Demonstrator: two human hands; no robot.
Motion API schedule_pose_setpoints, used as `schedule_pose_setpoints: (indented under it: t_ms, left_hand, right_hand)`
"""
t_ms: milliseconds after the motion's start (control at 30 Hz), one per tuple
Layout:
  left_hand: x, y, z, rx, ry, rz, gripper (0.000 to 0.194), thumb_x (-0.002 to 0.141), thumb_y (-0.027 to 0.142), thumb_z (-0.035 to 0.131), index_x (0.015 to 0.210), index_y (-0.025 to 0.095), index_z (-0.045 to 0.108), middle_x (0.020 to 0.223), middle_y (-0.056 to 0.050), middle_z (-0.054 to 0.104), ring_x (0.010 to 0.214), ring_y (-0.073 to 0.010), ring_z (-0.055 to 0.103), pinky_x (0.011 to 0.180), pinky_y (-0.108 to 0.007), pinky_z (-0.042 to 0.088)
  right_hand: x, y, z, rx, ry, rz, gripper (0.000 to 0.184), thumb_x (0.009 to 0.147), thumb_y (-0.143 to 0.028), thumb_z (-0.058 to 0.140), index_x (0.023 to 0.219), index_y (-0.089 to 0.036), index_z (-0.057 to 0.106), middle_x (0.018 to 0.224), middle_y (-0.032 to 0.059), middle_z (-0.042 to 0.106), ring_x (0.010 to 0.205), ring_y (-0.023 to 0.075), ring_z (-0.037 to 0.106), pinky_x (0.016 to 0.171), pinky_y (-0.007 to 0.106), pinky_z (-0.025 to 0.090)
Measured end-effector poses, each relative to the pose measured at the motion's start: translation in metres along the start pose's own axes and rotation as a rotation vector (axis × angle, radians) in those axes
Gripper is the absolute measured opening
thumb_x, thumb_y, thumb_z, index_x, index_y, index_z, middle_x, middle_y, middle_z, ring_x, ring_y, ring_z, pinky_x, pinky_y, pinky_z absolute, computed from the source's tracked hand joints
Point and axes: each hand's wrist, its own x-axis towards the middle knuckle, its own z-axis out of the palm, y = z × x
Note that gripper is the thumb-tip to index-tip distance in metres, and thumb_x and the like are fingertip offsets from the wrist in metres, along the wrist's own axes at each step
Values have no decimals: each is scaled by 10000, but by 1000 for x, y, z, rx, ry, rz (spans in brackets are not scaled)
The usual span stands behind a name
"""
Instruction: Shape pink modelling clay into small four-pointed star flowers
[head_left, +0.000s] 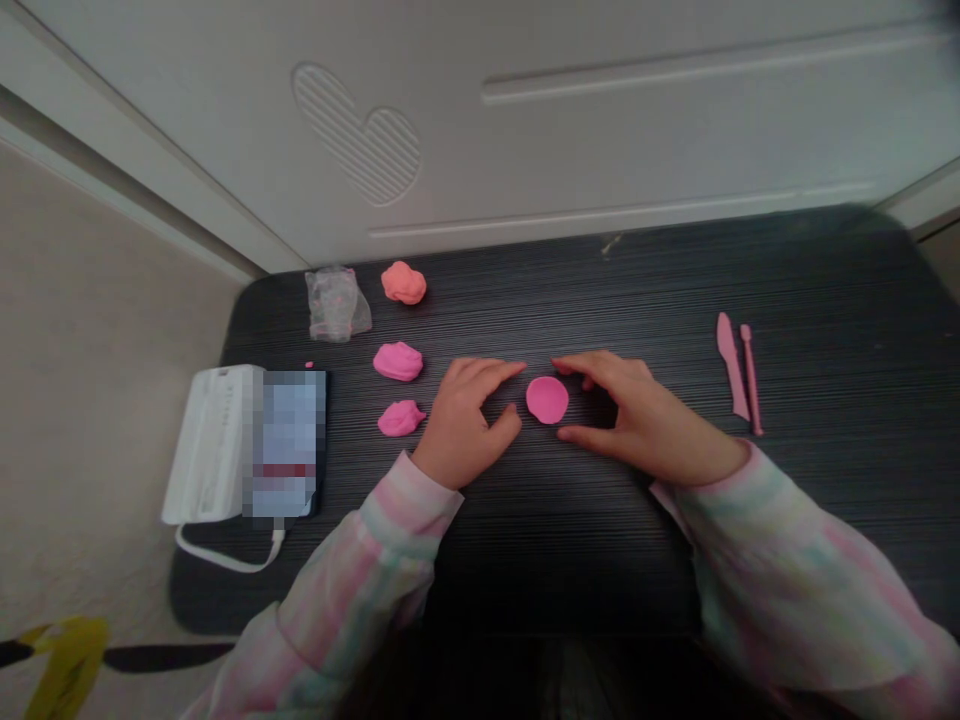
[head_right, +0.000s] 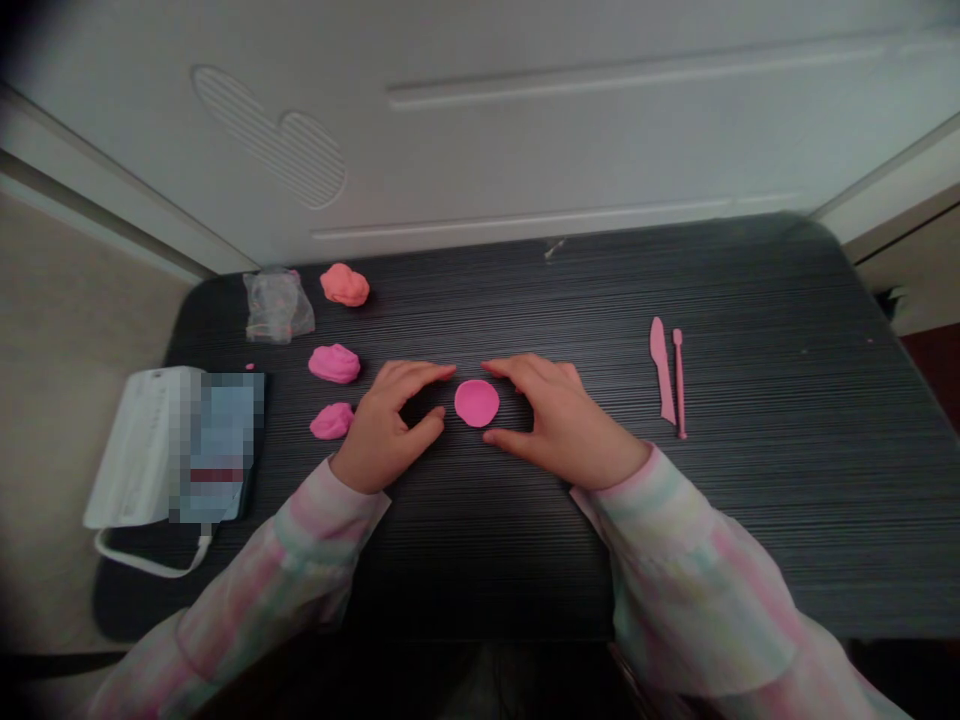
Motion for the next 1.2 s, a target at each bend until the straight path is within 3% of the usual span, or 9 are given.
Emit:
schedule_pose_setpoints:
  t_ms: [400, 600, 833, 1033, 1200]
  left_hand:
    - [0, 0, 1, -12, -43, -17, 205, 749, 193, 507, 922, 199, 616, 896, -24, 654, 868, -177, 534, 800, -362, 393]
    - [0, 0, -3, 9, -119, 5, 367, 675, 113, 518, 1030, 189, 567, 990, -28, 621, 941, -189, 489, 838, -362, 375]
    - [0, -5, -1, 80, -168, 28, 417, 715, 331, 569, 1106, 195, 516, 1048, -47, 595, 974, -211, 463, 842, -379, 357]
    - [1, -8, 0, 64, -184, 49, 391, 752, 356, 535, 1121, 229, 507, 1040, -32, 607, 954, -195, 485, 829, -366, 352]
    - [0, -9, -1, 44, -163, 52, 371, 756, 349, 534, 1096, 202, 527, 1017, -35, 620, 935, -185, 494, 821, -351, 362]
  right_hand:
    - [4, -2, 8, -53, 38, -39, 375, 723, -382, 572, 1051, -219, 493, 1027, 62, 587, 942, 222, 518, 797, 374, 335]
    - [4, -2, 7, -43, 22, -19, 338, 755, -382, 532, 1048, -217, 504, 1030, 55, 589, 951, 204, 519, 806, 365, 343]
    - [3, 3, 7, -46, 36, -41, 521, 683, -366, 617, 1153, -219, 448, 1117, 88, 543, 1035, 247, 483, 846, 411, 345]
    - [4, 2, 6, -39, 33, -50, 363, 727, -316, 578, 1072, -223, 511, 1012, 66, 601, 940, 219, 537, 806, 392, 368]
    - [4, 0, 6, -40, 63, -65, 348, 735, -315, 573, 1060, -200, 524, 1006, 62, 612, 927, 201, 544, 805, 363, 372]
